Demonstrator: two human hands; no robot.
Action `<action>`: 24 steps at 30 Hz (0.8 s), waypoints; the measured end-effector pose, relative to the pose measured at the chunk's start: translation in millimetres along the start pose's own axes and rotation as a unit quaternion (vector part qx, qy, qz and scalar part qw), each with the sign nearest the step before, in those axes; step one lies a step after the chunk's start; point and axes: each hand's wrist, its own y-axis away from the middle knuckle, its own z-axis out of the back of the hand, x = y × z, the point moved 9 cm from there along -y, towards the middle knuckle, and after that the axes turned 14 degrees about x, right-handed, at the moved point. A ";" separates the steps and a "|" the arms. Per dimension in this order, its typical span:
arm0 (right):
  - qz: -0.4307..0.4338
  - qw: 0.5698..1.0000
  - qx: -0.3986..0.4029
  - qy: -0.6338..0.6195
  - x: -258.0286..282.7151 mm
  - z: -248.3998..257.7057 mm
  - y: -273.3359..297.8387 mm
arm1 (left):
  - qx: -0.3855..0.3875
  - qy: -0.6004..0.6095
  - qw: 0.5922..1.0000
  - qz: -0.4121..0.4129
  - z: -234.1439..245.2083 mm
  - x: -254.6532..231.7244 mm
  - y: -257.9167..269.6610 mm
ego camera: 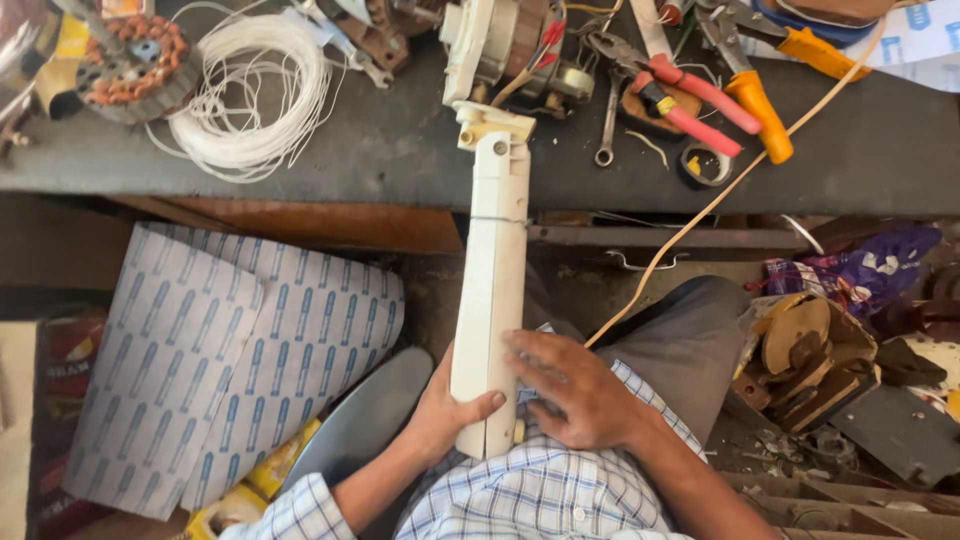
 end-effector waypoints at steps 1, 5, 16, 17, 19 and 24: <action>-0.018 0.999 -0.018 -0.034 -5.2 8.3 -1.0 | -0.001 -0.006 1.000 -0.002 0.6 -1.5 -1.1; -0.089 0.988 -0.127 -0.007 -26.7 45.1 -7.1 | -0.005 -0.022 1.000 -0.002 3.6 -4.2 -1.2; -0.121 0.975 -0.185 0.028 -46.6 107.7 -33.6 | -0.014 -0.018 0.997 0.072 14.8 -9.3 5.3; -0.129 0.972 -0.195 0.038 -49.6 116.9 -35.1 | -0.019 -0.026 0.996 0.089 16.2 -12.2 6.2; -0.145 0.964 -0.215 0.057 -57.5 136.3 -37.6 | -0.025 -0.050 0.993 0.101 16.6 -22.1 6.4; -0.165 0.949 -0.252 0.097 -88.2 177.7 -55.6 | -0.038 -0.089 0.992 0.083 8.2 -45.2 -5.9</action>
